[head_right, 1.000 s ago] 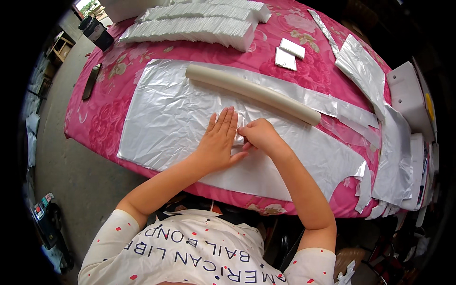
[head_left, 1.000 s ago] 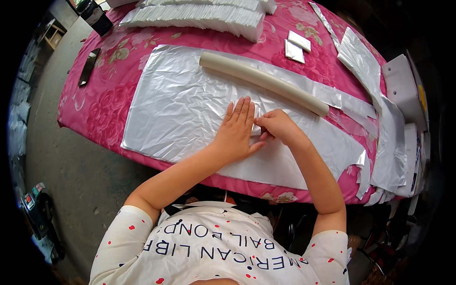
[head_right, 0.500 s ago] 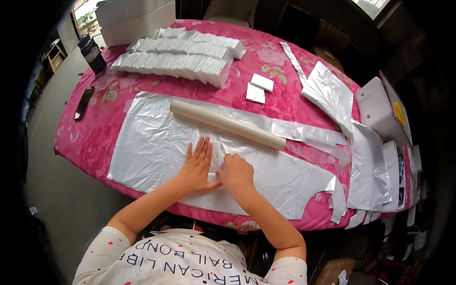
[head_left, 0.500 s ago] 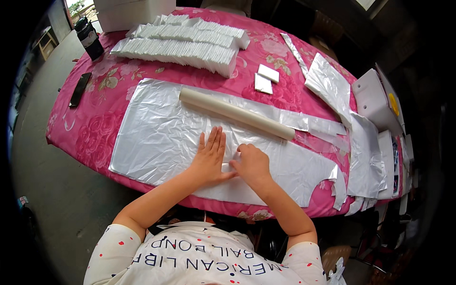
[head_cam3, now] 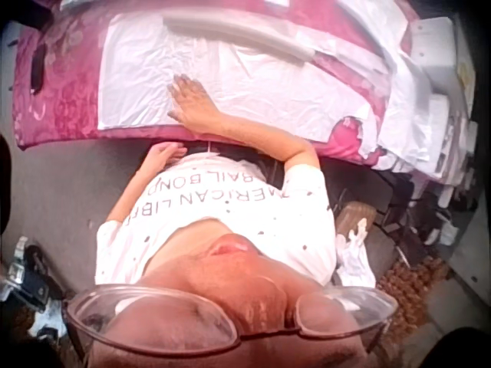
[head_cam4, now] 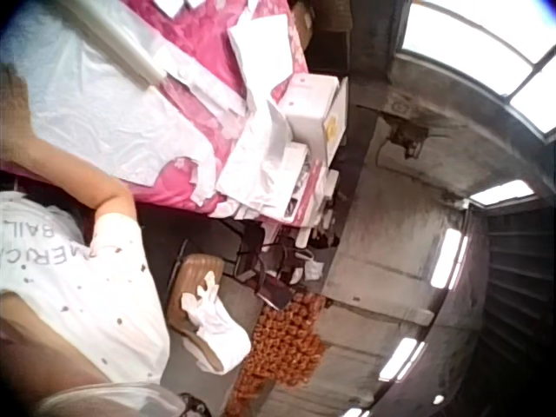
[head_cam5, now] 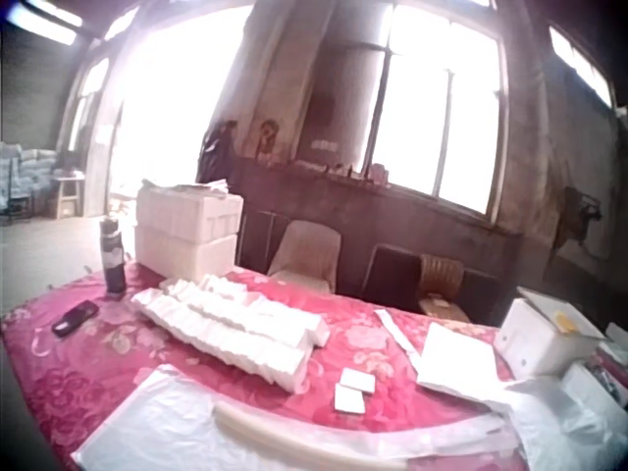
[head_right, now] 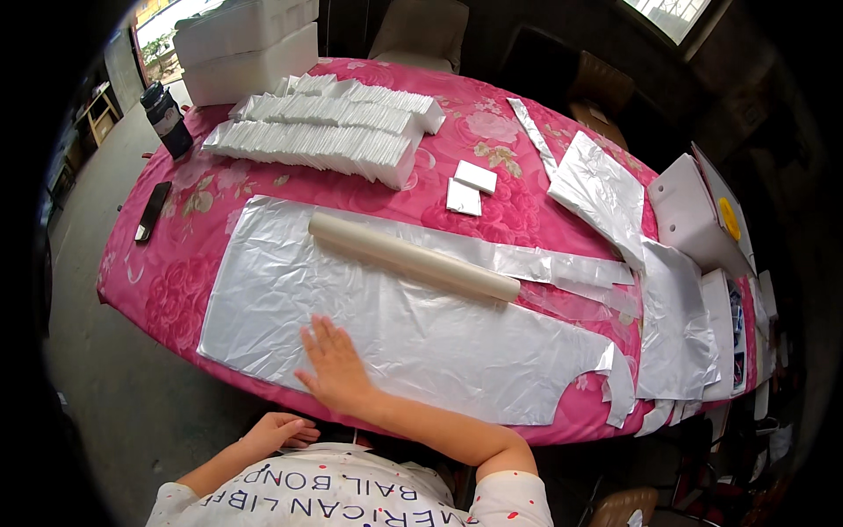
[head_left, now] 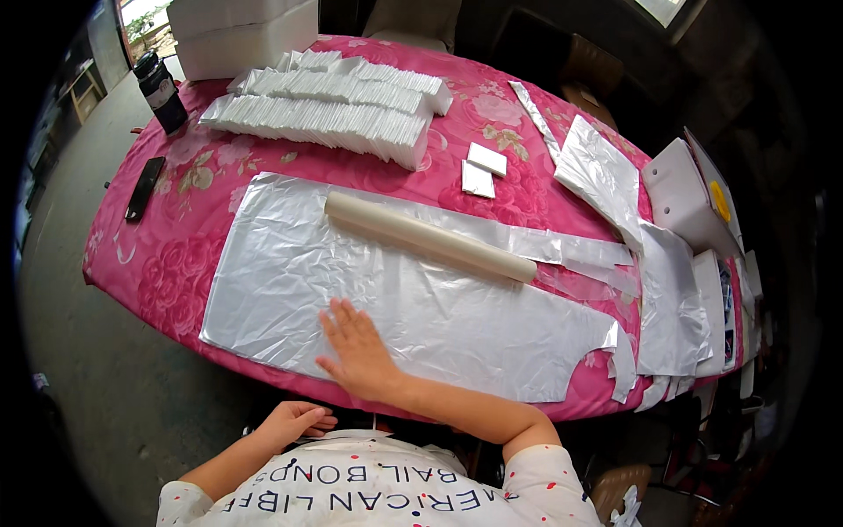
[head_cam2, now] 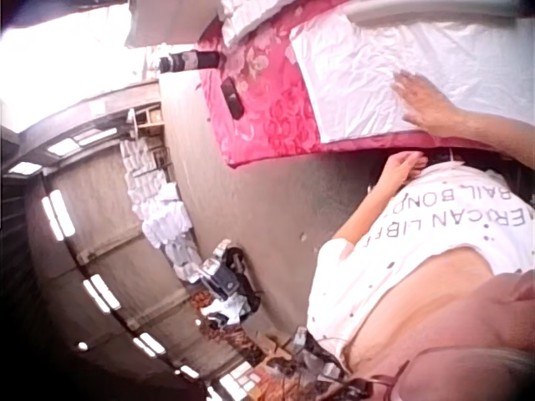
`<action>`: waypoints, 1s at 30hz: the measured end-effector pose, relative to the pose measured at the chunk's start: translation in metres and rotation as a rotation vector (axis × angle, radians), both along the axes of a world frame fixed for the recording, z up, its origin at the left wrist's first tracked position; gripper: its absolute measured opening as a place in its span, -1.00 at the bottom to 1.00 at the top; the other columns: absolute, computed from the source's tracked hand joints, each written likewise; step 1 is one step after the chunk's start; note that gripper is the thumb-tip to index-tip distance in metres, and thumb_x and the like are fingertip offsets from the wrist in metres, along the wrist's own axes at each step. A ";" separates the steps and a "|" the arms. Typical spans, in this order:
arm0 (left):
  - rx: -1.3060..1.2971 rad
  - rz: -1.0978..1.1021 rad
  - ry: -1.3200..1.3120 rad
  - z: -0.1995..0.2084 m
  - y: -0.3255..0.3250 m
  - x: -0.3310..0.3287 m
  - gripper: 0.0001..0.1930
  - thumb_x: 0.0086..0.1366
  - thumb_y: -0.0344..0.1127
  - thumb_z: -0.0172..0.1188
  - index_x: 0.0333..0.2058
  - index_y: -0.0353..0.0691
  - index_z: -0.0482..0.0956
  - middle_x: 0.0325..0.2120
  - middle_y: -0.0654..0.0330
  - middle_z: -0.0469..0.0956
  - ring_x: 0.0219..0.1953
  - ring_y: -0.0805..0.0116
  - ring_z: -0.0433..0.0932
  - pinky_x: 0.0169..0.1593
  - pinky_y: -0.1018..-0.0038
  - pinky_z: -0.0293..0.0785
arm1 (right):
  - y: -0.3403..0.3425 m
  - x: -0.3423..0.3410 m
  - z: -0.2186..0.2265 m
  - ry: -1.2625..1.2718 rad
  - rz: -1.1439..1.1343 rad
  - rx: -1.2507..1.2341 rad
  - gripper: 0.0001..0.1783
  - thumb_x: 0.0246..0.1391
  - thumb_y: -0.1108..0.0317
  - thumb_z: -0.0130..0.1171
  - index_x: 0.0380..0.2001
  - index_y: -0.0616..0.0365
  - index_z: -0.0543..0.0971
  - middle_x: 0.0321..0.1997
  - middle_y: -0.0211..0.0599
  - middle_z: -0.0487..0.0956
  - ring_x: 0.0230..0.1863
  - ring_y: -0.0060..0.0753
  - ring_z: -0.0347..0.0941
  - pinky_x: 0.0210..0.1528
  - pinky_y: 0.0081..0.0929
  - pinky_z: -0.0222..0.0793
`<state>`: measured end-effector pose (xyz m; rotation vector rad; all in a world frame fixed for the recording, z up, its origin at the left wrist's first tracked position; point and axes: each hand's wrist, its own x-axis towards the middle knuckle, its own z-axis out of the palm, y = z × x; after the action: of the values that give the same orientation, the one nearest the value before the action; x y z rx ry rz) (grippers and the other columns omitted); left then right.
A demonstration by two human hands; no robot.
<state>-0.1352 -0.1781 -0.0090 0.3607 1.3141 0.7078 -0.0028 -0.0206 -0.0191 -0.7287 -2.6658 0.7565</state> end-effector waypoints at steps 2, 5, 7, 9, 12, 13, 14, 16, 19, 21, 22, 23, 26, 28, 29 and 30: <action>-0.009 0.174 -0.056 -0.004 -0.010 0.000 -0.71 0.31 -0.33 -0.01 -0.12 -0.46 0.45 -0.25 0.00 0.55 -0.22 0.27 0.57 -0.16 0.49 0.53 | -0.032 -0.004 0.008 -0.010 0.162 -0.102 -0.29 0.16 0.06 -0.12 0.26 0.23 0.02 0.37 0.08 -0.15 0.40 0.03 -0.31 0.36 -0.13 -0.36; 0.106 0.204 0.072 -0.018 -0.017 -0.001 -0.81 0.22 -0.43 0.06 -0.25 -0.41 0.54 -0.36 0.06 0.58 -0.36 0.32 0.59 -0.27 0.50 0.53 | -0.056 -0.007 0.016 -0.014 0.317 -0.181 -0.37 0.11 0.15 -0.04 0.20 0.20 0.16 0.37 0.08 -0.12 0.40 0.02 -0.29 0.35 -0.05 -0.39; 0.286 0.011 0.303 -0.014 -0.013 -0.005 -0.86 0.16 -0.45 0.11 -0.33 -0.38 0.59 -0.46 0.09 0.60 -0.43 0.39 0.58 -0.34 0.50 0.52 | -0.048 -0.005 0.033 -0.087 0.388 -0.103 -0.44 0.07 0.21 0.02 0.14 0.16 0.28 0.36 0.07 -0.11 0.40 0.01 -0.27 0.34 0.00 -0.38; 0.399 -0.279 0.714 0.020 0.009 -0.003 -0.89 0.08 -0.42 0.20 -0.43 -0.33 0.61 -0.59 0.08 0.58 -0.55 0.38 0.57 -0.43 0.48 0.47 | -0.025 0.006 0.029 0.044 0.408 -0.019 -0.70 -0.07 0.31 0.16 -0.20 0.13 0.50 0.22 -0.08 0.21 0.35 -0.09 -0.09 0.31 0.06 -0.28; 0.518 -0.327 0.826 0.044 0.025 -0.001 -0.86 0.05 -0.41 0.23 -0.38 -0.31 0.61 -0.52 0.08 0.60 -0.52 0.24 0.58 -0.40 0.48 0.48 | 0.021 0.026 0.035 0.026 0.498 -0.016 -0.85 -0.16 0.37 0.24 -0.44 0.09 0.53 -0.06 -0.28 0.45 0.18 -0.18 0.18 0.27 0.05 -0.16; 0.567 -0.276 0.835 0.045 0.027 -0.002 -0.85 0.05 -0.42 0.23 -0.36 -0.31 0.61 -0.50 0.07 0.60 -0.49 0.24 0.58 -0.38 0.49 0.48 | 0.035 0.033 0.038 0.087 0.454 -0.057 -0.87 -0.19 0.38 0.27 -0.51 0.08 0.52 -0.21 -0.36 0.51 0.08 -0.23 0.29 0.24 0.06 -0.11; 0.613 -0.221 0.847 0.044 0.028 -0.002 -0.83 0.05 -0.42 0.24 -0.34 -0.31 0.60 -0.47 0.07 0.60 -0.46 0.25 0.59 -0.36 0.49 0.48 | 0.055 0.039 0.047 0.111 0.370 -0.063 -0.88 -0.18 0.39 0.27 -0.51 0.06 0.53 -0.29 -0.37 0.51 -0.04 -0.25 0.34 0.21 0.01 -0.04; 0.634 -0.188 0.859 0.048 0.032 -0.003 -0.77 0.04 -0.43 0.24 -0.26 -0.32 0.58 -0.38 0.06 0.60 -0.37 0.25 0.59 -0.28 0.51 0.49 | 0.102 0.053 0.055 0.250 0.132 -0.063 -0.89 -0.15 0.38 0.28 -0.50 0.06 0.54 -0.42 -0.36 0.50 -0.23 -0.25 0.39 0.11 -0.15 0.12; 0.629 -0.179 0.826 0.044 0.032 -0.002 -0.77 0.05 -0.42 0.24 -0.26 -0.32 0.57 -0.38 0.05 0.60 -0.37 0.24 0.59 -0.28 0.50 0.49 | 0.186 0.066 0.055 0.424 -0.425 -0.291 -0.86 -0.04 0.34 0.22 -0.44 0.18 0.57 -0.56 -0.41 0.52 -0.45 -0.58 0.39 -0.38 -0.58 0.29; 0.677 -0.195 0.774 0.037 0.031 0.002 -0.76 0.05 -0.39 0.24 -0.26 -0.31 0.58 -0.36 0.06 0.60 -0.34 0.20 0.58 -0.24 0.46 0.49 | 0.248 0.075 0.051 0.657 -0.631 -0.424 -0.78 0.02 0.34 0.17 -0.36 0.33 0.56 -0.52 -0.45 0.54 -0.45 -0.69 0.37 -0.39 -0.62 0.28; 0.713 -0.215 0.777 0.038 0.033 0.005 -0.75 0.05 -0.39 0.24 -0.25 -0.30 0.58 -0.36 0.06 0.59 -0.33 0.19 0.58 -0.24 0.46 0.49 | 0.282 0.087 0.040 0.670 -0.736 -0.382 -0.71 -0.01 0.29 0.18 -0.32 0.34 0.55 -0.46 -0.29 0.57 -0.42 -0.53 0.45 -0.33 -0.51 0.34; 0.739 -0.227 0.787 0.041 0.035 0.009 -0.75 0.05 -0.39 0.24 -0.25 -0.30 0.58 -0.36 0.06 0.59 -0.33 0.18 0.58 -0.23 0.45 0.49 | 0.301 0.091 0.032 0.582 -0.809 -0.244 -0.68 -0.02 0.26 0.19 -0.31 0.34 0.55 -0.43 -0.22 0.58 -0.39 -0.43 0.47 -0.30 -0.45 0.35; 0.768 -0.250 0.808 0.042 0.036 0.013 -0.75 0.05 -0.39 0.24 -0.25 -0.29 0.58 -0.34 0.05 0.59 -0.33 0.18 0.57 -0.23 0.44 0.49 | 0.320 0.097 0.023 0.259 -0.972 0.114 -0.60 -0.07 0.17 0.21 -0.29 0.33 0.56 -0.34 -0.05 0.58 -0.29 -0.16 0.50 -0.21 -0.27 0.35; 0.772 -0.257 0.836 0.040 0.035 0.012 -0.75 0.04 -0.43 0.24 -0.25 -0.29 0.57 -0.34 0.07 0.60 -0.32 0.21 0.58 -0.21 0.46 0.49 | 0.316 0.099 0.022 -0.033 -1.012 0.288 -0.55 -0.10 0.12 0.21 -0.28 0.33 0.56 -0.27 0.03 0.56 -0.21 -0.02 0.49 -0.16 -0.14 0.34; 0.771 -0.257 0.850 0.039 0.034 0.011 -0.75 0.03 -0.45 0.25 -0.25 -0.29 0.57 -0.35 0.08 0.60 -0.31 0.22 0.59 -0.20 0.46 0.49 | 0.308 0.099 0.024 0.039 -0.923 0.220 -0.54 -0.09 0.11 0.20 -0.25 0.31 0.55 -0.26 0.03 0.56 -0.19 -0.01 0.48 -0.13 -0.13 0.32; 0.753 -0.251 0.851 0.039 0.032 0.011 -0.75 0.03 -0.45 0.24 -0.25 -0.29 0.57 -0.35 0.08 0.60 -0.31 0.22 0.59 -0.21 0.46 0.49 | 0.294 0.099 0.027 0.102 -0.827 0.148 -0.54 -0.08 0.11 0.20 -0.23 0.29 0.55 -0.25 0.02 0.56 -0.17 0.00 0.46 -0.10 -0.13 0.31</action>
<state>-0.1245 -0.1457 0.0300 1.5379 1.6964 0.8526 0.0958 0.2732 0.0079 -1.5352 -1.9990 0.3450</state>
